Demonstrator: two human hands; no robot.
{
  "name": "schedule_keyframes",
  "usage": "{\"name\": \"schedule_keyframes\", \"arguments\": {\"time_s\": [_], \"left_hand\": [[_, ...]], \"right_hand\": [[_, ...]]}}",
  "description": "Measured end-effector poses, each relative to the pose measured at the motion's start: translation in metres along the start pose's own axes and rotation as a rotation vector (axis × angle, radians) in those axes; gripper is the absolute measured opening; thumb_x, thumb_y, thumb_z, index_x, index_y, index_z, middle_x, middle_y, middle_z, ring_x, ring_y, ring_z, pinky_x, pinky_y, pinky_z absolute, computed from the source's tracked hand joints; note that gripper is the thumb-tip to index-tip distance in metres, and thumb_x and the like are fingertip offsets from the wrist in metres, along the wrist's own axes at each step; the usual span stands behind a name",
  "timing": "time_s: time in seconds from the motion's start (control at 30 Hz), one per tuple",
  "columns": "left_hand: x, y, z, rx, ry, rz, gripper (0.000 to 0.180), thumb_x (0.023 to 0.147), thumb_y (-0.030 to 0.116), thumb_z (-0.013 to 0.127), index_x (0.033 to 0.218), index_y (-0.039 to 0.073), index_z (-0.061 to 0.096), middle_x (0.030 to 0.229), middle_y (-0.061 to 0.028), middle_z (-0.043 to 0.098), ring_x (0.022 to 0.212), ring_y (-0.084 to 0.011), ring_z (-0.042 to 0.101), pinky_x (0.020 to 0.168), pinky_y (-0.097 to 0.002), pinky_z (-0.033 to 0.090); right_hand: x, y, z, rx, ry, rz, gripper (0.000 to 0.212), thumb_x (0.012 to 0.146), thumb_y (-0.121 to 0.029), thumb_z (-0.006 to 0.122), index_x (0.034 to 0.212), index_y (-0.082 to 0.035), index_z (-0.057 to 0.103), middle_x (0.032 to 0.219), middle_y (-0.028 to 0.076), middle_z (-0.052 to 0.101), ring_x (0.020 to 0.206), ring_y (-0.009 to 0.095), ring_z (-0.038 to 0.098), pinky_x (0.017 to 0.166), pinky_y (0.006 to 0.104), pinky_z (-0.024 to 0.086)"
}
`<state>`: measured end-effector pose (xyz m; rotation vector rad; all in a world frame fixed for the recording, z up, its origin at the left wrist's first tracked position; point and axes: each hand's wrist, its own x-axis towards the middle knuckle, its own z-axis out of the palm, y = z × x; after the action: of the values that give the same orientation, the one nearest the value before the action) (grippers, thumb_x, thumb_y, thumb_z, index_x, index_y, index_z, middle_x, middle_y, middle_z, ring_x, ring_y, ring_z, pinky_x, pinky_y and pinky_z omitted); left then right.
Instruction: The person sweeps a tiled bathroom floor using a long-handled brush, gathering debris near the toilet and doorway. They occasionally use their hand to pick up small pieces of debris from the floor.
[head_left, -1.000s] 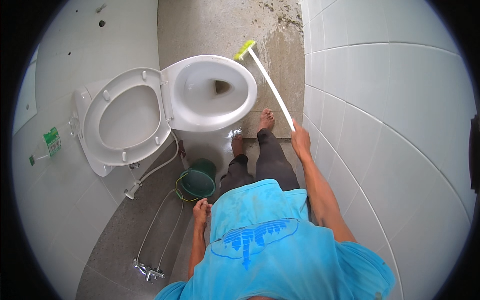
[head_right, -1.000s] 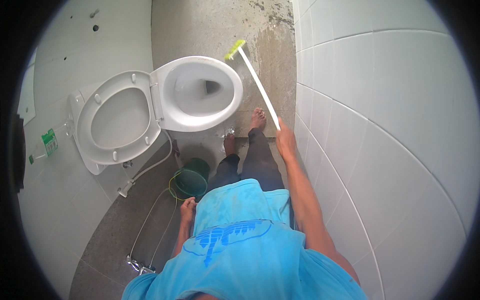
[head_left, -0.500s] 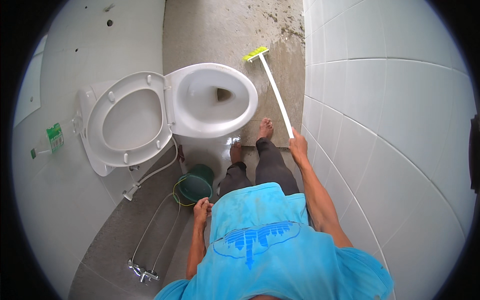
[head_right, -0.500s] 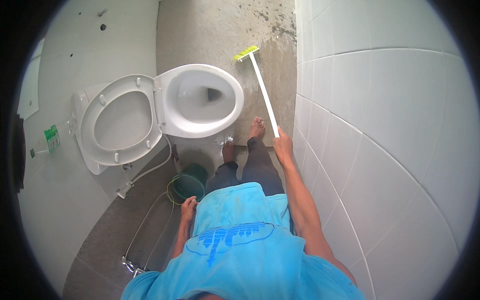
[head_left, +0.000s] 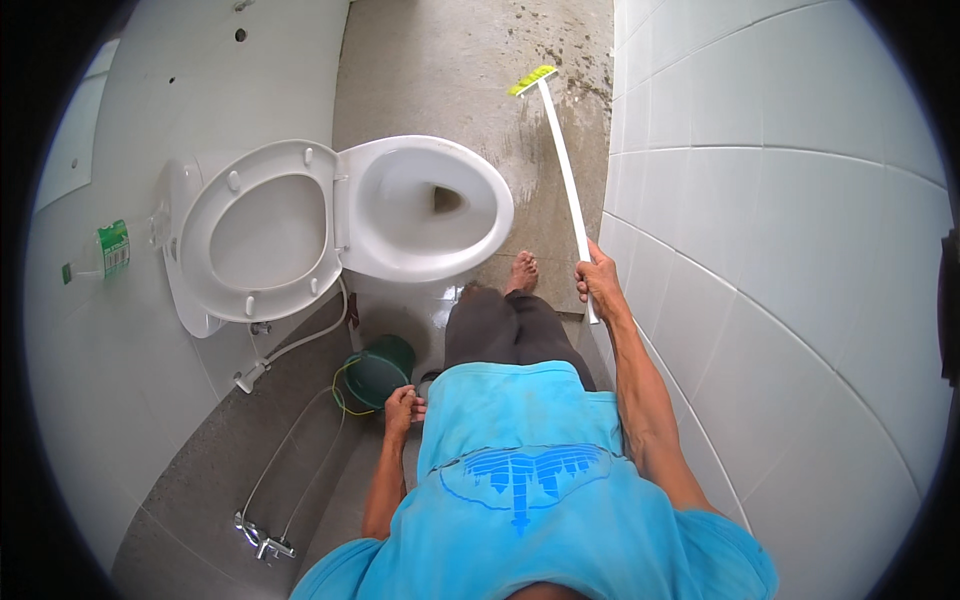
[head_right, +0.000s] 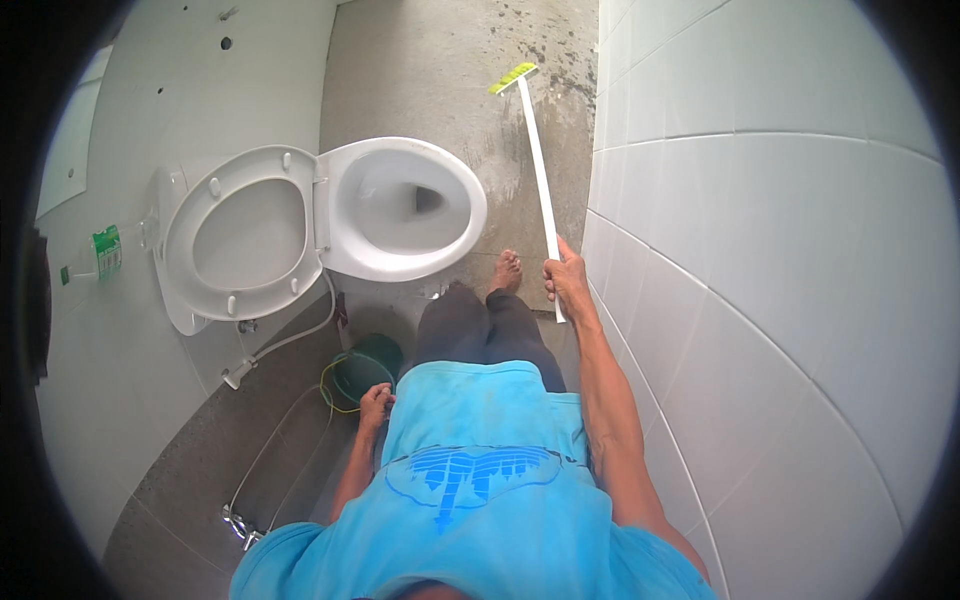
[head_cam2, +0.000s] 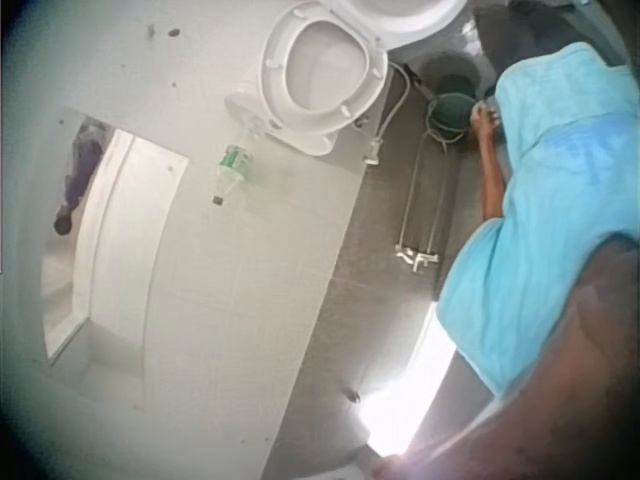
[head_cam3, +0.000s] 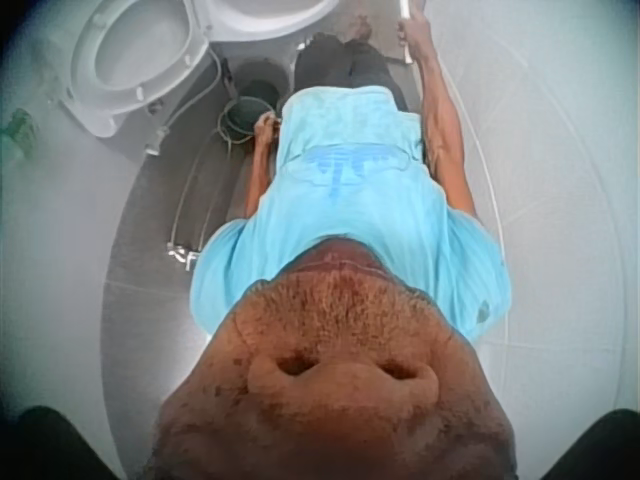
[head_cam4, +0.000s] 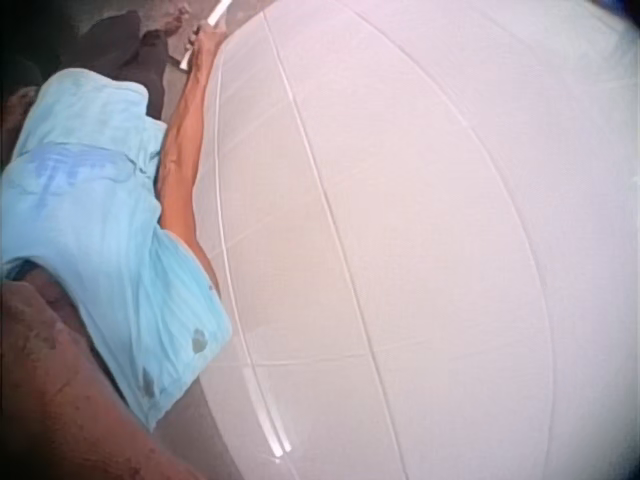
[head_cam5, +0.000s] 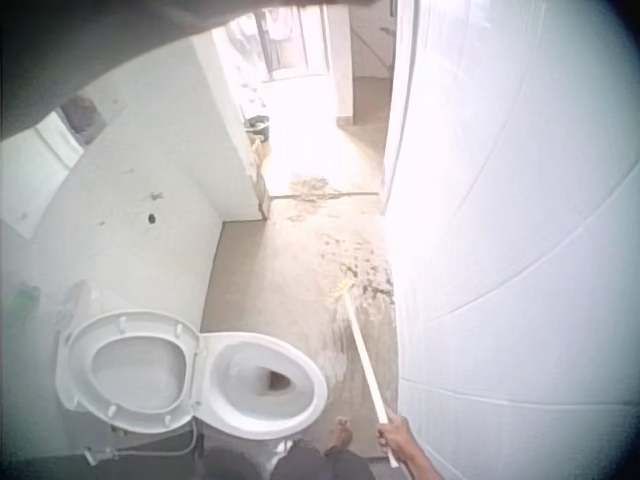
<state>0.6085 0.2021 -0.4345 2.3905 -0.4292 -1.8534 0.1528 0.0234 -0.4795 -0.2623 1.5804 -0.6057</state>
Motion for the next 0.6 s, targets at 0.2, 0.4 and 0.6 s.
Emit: {"name": "schedule_keyframes", "arguments": {"time_s": [0.2,0.4,0.6], "left_hand": [[0.015,-0.001,0.028,0.018,-0.049,0.126,0.034,0.096,0.020,0.053,0.123,-0.001,0.056,0.086,-0.0105,0.066,0.067,-0.0186,0.066,0.057,-0.0304,0.056],[0.029,0.038,0.036,-0.220,-0.015,0.041,0.035,0.097,0.020,0.053,0.124,-0.001,0.055,0.089,-0.0116,0.066,0.067,-0.0180,0.065,0.056,-0.0291,0.056],[0.036,0.070,0.050,-0.254,0.005,0.000,0.037,0.097,0.021,0.054,0.126,-0.001,0.053,0.090,-0.0118,0.065,0.067,-0.0179,0.065,0.057,-0.0286,0.056]], "right_hand": [[0.011,-0.072,0.012,-0.255,-0.191,-0.121,0.077,0.075,-0.002,0.049,0.150,-0.008,0.034,0.062,-0.001,0.046,0.047,0.008,0.044,0.038,0.0254,0.041],[0.081,-0.133,-0.005,-0.700,-0.198,-0.339,0.064,0.077,-0.005,0.050,0.141,-0.005,0.048,0.061,0.002,0.053,0.046,0.011,0.048,0.041,0.0293,0.043],[0.101,-0.269,-0.024,-1.099,0.127,-0.282,0.053,0.085,-0.005,0.052,0.138,-0.004,0.050,0.063,0.009,0.058,0.049,0.018,0.057,0.042,0.0348,0.048]]}}
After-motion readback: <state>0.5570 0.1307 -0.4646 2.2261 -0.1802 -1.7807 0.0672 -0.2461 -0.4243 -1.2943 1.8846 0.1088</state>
